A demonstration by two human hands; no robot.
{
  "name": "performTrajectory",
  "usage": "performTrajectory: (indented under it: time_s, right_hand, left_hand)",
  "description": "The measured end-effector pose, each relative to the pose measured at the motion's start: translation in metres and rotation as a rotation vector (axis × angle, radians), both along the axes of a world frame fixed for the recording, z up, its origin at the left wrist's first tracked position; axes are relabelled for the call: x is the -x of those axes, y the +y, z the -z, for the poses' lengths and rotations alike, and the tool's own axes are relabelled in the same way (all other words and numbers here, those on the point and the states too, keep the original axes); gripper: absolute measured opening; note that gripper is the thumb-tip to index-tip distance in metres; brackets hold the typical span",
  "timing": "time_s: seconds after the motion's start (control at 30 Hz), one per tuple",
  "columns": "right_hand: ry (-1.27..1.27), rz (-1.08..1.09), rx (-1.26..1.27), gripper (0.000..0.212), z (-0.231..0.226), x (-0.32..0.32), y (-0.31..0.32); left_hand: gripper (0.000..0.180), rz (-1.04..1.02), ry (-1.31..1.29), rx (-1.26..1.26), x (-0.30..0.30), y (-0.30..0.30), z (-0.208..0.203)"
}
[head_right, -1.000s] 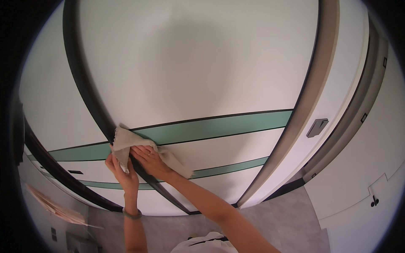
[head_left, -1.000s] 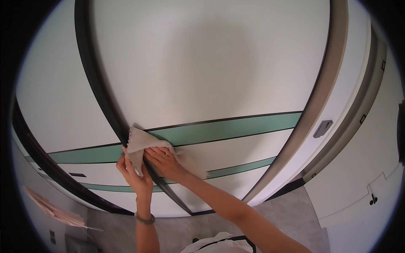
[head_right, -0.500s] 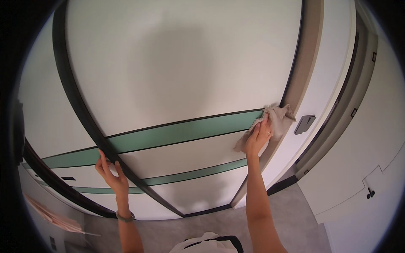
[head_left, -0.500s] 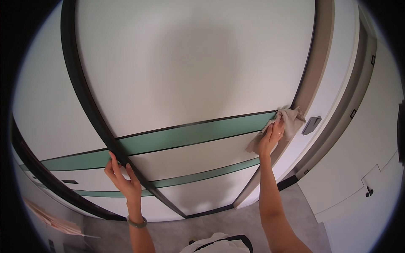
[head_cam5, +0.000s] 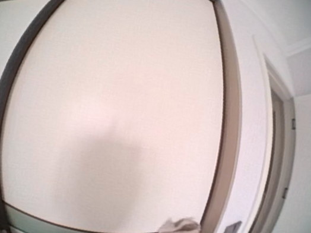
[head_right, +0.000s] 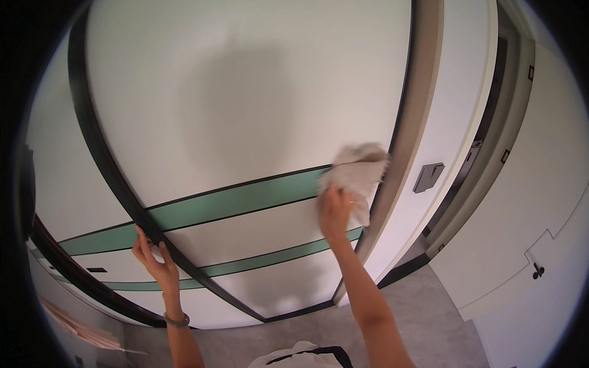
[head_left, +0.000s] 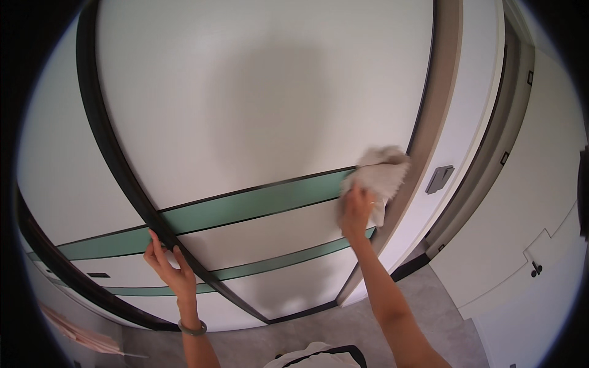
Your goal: The person wipes the sliding doors and outer frame of a white and green wardrobe using a cloth, reaching various heights and corners.
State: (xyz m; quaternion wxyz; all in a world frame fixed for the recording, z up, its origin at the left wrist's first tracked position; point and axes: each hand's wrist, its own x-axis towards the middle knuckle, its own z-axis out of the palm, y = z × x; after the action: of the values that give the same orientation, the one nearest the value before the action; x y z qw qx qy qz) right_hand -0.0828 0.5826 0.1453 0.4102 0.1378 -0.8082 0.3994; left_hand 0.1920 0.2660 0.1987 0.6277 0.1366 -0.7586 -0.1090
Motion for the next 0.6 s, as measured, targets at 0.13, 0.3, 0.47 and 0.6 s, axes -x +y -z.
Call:
performTrajectory:
  time_s: [0.13,0.3,0.47,0.6]
  right_hand:
    - [0.086,-0.098,-0.344,0.036,-0.016,0.001,0.028]
    - [0.3,0.227,-0.049,0.042,-0.012,0.045,0.051]
    - [0.129,0.121,0.199,0.049,0.076,0.057,0.03]
    - [-0.098,0.019,0.514,0.048,0.17,0.038,0.023]
  left_hand:
    - [0.065,-0.02,-0.014,0.022,-0.007,-0.002,0.0]
    - [0.063,-0.023,-0.017,0.038,0.001,0.0,0.0]
    - [0.064,-0.049,-0.033,0.031,0.0,0.001,0.001]
    - [0.064,-0.045,-0.023,-0.03,-0.004,0.002,0.0]
